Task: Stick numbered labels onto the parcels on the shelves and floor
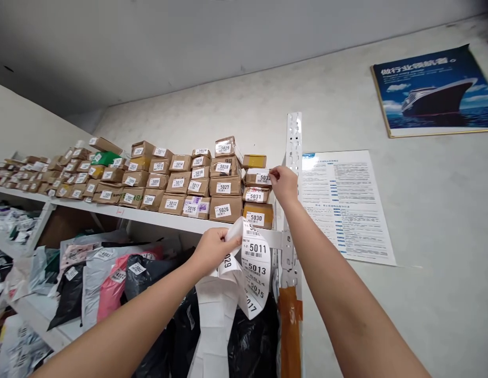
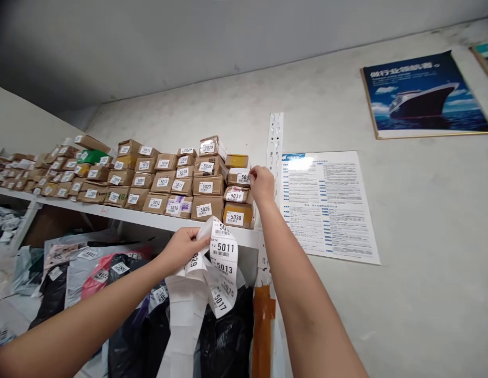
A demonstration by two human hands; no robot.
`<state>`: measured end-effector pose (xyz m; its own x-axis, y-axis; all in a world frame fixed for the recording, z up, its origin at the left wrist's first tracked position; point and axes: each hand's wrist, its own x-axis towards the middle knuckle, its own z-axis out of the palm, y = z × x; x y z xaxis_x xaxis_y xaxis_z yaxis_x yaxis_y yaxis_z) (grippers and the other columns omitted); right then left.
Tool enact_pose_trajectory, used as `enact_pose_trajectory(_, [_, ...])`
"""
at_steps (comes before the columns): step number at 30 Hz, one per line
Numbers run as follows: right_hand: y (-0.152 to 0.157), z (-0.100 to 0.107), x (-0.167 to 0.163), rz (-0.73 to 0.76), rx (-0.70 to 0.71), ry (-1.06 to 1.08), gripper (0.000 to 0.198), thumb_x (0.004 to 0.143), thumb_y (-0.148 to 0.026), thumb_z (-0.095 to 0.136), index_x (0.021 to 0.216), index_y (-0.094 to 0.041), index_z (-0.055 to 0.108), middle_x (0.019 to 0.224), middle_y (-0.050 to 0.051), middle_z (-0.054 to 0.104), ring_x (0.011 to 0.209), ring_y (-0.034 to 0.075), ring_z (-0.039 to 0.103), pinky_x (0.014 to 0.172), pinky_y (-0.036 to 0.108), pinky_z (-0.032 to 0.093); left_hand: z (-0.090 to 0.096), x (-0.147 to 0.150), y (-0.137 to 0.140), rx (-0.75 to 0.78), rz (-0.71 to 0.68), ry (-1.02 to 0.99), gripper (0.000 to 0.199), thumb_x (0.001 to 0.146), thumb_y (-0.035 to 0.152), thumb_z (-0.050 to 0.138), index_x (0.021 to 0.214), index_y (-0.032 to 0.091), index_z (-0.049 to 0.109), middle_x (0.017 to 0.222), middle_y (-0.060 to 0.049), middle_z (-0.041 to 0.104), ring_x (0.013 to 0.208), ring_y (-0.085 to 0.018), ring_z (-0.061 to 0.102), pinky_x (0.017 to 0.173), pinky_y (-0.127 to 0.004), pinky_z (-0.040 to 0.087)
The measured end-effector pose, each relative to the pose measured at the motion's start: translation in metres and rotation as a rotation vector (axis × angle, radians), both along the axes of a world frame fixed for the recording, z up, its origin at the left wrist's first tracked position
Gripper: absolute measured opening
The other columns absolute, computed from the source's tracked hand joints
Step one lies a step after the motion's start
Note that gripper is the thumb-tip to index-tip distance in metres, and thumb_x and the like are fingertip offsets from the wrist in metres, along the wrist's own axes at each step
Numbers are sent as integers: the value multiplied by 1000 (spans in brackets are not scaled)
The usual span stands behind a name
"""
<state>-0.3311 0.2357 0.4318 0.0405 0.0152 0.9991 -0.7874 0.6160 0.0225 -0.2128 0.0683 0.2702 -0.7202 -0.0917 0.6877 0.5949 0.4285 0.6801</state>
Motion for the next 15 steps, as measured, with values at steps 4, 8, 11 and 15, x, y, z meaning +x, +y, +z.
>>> enact_pose_trajectory(4, [-6, -1, 8, -282, 116, 31, 19, 81, -14, 50, 96, -18, 61, 99, 10, 56, 69, 19, 53, 61, 32, 42, -1, 5, -5, 25, 32, -3, 33, 63, 47, 60, 59, 16, 53, 51, 4, 39, 48, -10, 36, 46, -21, 25])
enact_pose_trajectory(8, [-10, -1, 15, -412, 109, 79, 35, 79, -22, 59, 113, -17, 54, 108, 15, 53, 90, 28, 50, 64, 34, 42, -2, 9, -10, 48, 48, 11, 31, 61, 45, 61, 55, 16, 51, 51, 4, 39, 48, -10, 36, 45, -21, 25])
enact_pose_trajectory(11, [-15, 2, 13, -480, 66, 83, 49, 79, -34, 63, 120, -12, 48, 114, 20, 53, 104, 33, 44, 73, 39, 44, -4, 12, -12, 58, 57, 18, 32, 61, 45, 62, 53, 16, 50, 50, 4, 39, 47, -9, 36, 45, -21, 25])
enact_pose_trajectory(15, [-24, 11, 6, -480, 95, -42, 57, 82, -44, 58, 123, -7, 46, 114, 23, 55, 101, 34, 49, 74, 41, 45, -5, 19, -14, 57, 81, 14, 32, 62, 45, 62, 54, 16, 51, 50, 4, 39, 47, -10, 37, 45, -21, 25])
